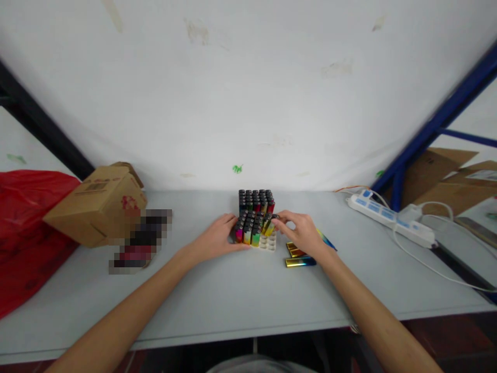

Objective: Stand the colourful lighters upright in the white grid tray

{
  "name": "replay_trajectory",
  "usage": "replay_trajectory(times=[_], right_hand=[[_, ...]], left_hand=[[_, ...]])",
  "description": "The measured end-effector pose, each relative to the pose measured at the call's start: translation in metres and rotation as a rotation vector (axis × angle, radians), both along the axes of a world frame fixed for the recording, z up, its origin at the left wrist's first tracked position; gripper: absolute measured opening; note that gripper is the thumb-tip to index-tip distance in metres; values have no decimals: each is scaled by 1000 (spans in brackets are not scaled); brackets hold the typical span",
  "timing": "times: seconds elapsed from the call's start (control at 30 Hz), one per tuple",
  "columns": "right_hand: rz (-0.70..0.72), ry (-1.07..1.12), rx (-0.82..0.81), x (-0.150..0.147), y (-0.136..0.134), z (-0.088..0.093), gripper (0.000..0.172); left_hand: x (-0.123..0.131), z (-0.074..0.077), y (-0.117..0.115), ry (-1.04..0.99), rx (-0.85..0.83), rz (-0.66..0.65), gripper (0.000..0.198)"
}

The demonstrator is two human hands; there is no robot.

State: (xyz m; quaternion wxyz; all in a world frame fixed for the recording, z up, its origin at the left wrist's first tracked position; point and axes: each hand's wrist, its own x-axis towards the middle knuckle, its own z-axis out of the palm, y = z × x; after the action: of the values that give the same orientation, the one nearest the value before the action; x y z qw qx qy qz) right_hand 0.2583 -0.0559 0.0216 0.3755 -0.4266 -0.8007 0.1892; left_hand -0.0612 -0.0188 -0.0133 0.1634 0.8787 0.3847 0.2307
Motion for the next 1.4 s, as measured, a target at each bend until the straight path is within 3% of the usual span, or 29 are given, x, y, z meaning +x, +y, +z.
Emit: replay_trajectory(times=[0.27,0.37,0.5,0.6,0.7,0.83,0.97,1.2,1.4], right_hand=[[23,-240,-13,-6,0,-8,26],[-26,-324,-34,-5,1,-1,33],[9,-231,-114,25,4,19,38],[35,-270,-206,63,7,29,31],[70,-351,-330,91,8,25,26],[134,-343,-293,96,7,11,27],[98,-243,-271,88,1,10,33],[-51,135,-197,75,-1,30,50],[-27,411,-235,32,19,44,63]], left_hand=[[1,1,0,15,5,8,63],[1,1,-1,4,-4,10,60],[1,2,-1,0,-9,16,61],[1,3,-1,12,-15,13,63],[1,1,-1,-1,-18,13,62],[0,-1,1,-16,-22,25,62],[-1,-1,1,2,-5,14,63],[1,0,1,-2,-14,18,62],[1,1,1,-15,-27,19,66]])
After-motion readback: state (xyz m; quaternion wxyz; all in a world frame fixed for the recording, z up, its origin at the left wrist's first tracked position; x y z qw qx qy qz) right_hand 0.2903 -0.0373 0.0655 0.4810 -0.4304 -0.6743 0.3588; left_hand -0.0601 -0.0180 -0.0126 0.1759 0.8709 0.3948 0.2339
